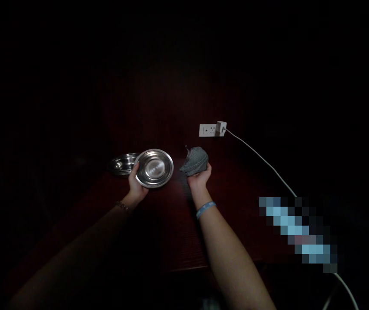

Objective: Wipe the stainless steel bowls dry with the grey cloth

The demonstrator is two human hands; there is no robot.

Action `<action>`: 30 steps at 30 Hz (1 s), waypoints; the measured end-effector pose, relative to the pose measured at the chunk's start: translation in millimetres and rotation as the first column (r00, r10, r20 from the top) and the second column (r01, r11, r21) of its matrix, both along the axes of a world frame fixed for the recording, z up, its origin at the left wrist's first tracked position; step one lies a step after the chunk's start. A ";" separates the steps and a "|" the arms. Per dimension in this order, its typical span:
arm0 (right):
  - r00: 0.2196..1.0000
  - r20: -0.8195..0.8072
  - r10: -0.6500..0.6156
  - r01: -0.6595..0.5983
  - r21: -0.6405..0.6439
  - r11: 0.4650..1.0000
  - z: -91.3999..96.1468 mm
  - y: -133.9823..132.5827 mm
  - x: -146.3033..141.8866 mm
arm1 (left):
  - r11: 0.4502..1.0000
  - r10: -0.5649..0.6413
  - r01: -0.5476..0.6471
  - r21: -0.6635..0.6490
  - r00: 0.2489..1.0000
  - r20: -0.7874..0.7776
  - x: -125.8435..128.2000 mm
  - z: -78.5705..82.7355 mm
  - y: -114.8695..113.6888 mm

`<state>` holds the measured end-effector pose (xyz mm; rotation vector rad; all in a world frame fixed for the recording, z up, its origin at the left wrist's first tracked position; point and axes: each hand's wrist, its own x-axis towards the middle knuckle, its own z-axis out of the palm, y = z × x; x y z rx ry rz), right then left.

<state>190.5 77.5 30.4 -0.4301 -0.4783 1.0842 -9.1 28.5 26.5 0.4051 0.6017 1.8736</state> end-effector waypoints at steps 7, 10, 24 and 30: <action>0.995 -0.091 -0.035 0.028 -0.082 0.996 -9.0 4.6 4.3 | 1.000 -0.008 0.008 0.008 1.000 0.011 2.2 4.1 -3.1; 0.994 -0.105 -0.003 -0.007 -0.089 0.996 -4.5 -1.2 -1.9 | 1.000 -0.013 0.014 0.025 1.000 -0.009 1.8 2.5 -2.1; 0.999 0.039 0.013 -0.013 -0.007 1.000 7.2 -12.7 -11.6 | 0.997 0.015 -0.012 0.073 0.999 -0.049 1.5 -3.2 1.9; 1.000 0.001 0.029 -0.029 -0.032 0.999 10.3 -16.1 -16.6 | 0.997 0.026 -0.024 0.074 0.999 -0.022 1.1 -1.0 1.5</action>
